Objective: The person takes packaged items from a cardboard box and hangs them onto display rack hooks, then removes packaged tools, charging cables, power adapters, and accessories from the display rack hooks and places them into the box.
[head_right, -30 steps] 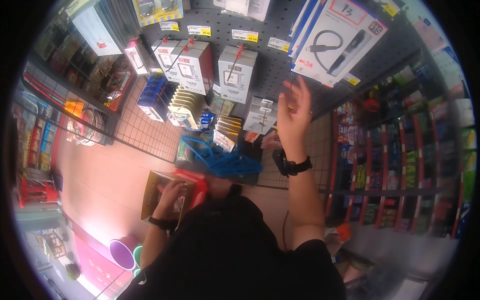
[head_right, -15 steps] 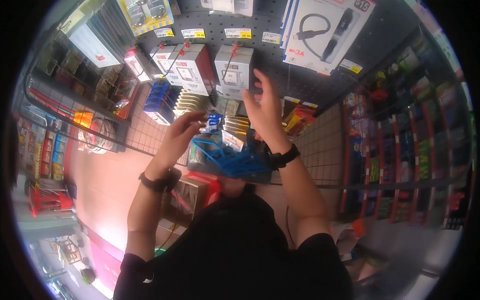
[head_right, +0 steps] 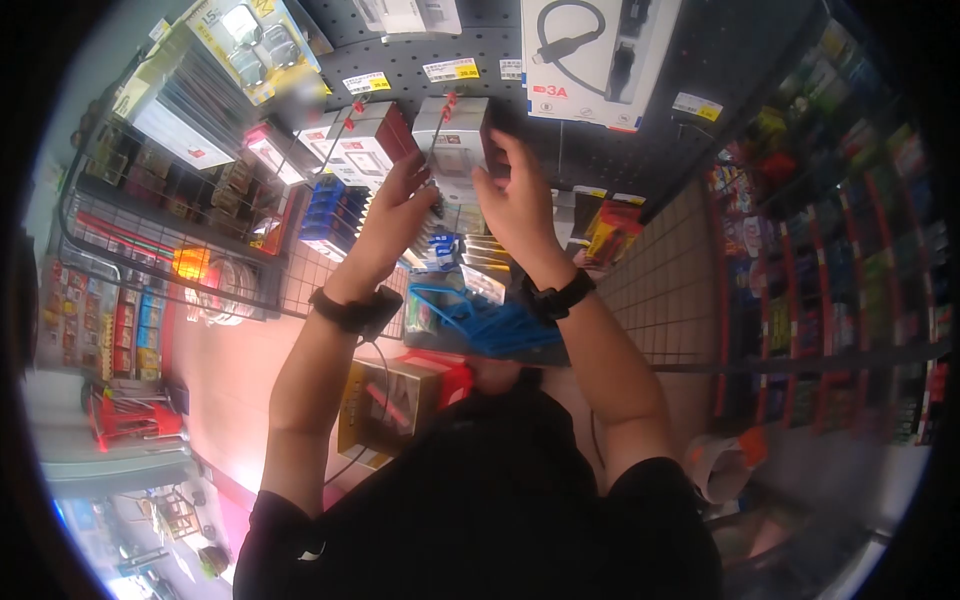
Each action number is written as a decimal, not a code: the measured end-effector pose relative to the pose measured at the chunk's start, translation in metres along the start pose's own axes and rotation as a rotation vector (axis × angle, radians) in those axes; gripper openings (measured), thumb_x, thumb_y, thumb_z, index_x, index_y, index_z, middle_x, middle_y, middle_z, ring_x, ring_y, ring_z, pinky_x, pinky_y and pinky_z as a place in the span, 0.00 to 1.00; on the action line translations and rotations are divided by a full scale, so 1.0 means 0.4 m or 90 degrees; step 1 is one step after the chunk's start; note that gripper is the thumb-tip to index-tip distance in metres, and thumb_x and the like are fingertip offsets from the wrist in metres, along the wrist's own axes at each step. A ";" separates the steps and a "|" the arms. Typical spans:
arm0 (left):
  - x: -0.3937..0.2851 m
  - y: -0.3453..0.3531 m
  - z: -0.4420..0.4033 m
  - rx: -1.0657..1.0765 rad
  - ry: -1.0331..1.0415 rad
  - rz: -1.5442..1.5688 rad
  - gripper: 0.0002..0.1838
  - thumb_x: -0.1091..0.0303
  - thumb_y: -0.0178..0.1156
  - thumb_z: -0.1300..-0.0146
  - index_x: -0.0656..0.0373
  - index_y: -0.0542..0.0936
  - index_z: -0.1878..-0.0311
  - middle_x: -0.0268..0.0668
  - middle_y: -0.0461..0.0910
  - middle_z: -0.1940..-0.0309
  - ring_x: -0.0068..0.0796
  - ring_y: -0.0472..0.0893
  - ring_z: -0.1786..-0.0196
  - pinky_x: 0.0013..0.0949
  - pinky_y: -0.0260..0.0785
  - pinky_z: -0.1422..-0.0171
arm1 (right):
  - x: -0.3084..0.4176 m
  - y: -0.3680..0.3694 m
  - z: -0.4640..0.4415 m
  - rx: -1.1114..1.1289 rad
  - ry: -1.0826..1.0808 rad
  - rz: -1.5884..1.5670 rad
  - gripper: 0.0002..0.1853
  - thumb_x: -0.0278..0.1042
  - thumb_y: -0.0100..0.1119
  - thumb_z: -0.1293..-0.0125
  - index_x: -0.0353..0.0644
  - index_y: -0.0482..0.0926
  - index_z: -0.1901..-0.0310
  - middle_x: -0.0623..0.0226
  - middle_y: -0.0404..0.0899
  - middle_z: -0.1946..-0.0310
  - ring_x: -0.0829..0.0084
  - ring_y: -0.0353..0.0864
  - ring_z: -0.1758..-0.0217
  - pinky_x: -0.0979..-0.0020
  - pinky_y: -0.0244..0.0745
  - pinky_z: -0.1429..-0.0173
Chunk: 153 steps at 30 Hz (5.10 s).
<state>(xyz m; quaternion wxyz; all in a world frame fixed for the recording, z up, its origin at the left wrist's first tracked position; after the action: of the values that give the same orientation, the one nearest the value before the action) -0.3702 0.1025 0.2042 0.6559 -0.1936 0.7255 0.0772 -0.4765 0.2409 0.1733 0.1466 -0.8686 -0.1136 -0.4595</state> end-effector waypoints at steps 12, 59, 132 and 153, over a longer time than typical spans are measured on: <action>-0.039 0.003 0.055 -0.063 0.019 0.011 0.21 0.77 0.54 0.34 0.68 0.66 0.39 0.47 0.75 0.43 0.33 0.76 0.41 0.33 0.71 0.41 | 0.054 -0.011 0.033 -0.014 0.027 -0.104 0.20 0.22 0.62 0.37 0.39 0.73 0.43 0.60 0.78 0.49 0.69 0.81 0.47 0.69 0.82 0.50; 0.226 -0.228 0.674 -0.289 -0.219 0.201 0.22 0.77 0.59 0.35 0.59 0.68 0.39 0.43 0.79 0.47 0.28 0.79 0.46 0.32 0.73 0.42 | 0.119 0.262 0.451 0.501 0.438 -0.238 0.22 0.24 0.54 0.30 0.36 0.65 0.36 0.60 0.74 0.42 0.72 0.76 0.43 0.71 0.77 0.46; 0.040 -0.025 0.037 0.020 0.050 -0.048 0.34 0.74 0.54 0.33 0.62 0.56 0.25 0.51 0.65 0.31 0.44 0.67 0.29 0.38 0.64 0.31 | -0.019 -0.005 0.008 0.067 0.022 -0.040 0.30 0.22 0.54 0.34 0.44 0.64 0.30 0.57 0.66 0.34 0.64 0.71 0.36 0.70 0.74 0.42; -0.019 0.026 -0.011 -0.128 0.082 -0.087 0.18 0.78 0.55 0.36 0.68 0.66 0.44 0.48 0.77 0.49 0.33 0.79 0.47 0.32 0.72 0.44 | 0.022 -0.037 0.038 0.106 0.092 -0.217 0.23 0.25 0.56 0.32 0.36 0.67 0.36 0.56 0.73 0.41 0.67 0.79 0.43 0.69 0.76 0.44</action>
<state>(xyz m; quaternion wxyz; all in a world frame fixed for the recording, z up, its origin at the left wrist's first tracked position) -0.3777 0.1119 0.2106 0.5890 -0.3116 0.7399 0.0922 -0.4650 0.2608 0.1747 0.1455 -0.7864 -0.2855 -0.5281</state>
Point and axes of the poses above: each hand's wrist, its own z-axis away from the middle knuckle, its own y-axis out of the palm, x = y × z, the point moved 1 cm from there along -z, towards the middle knuckle
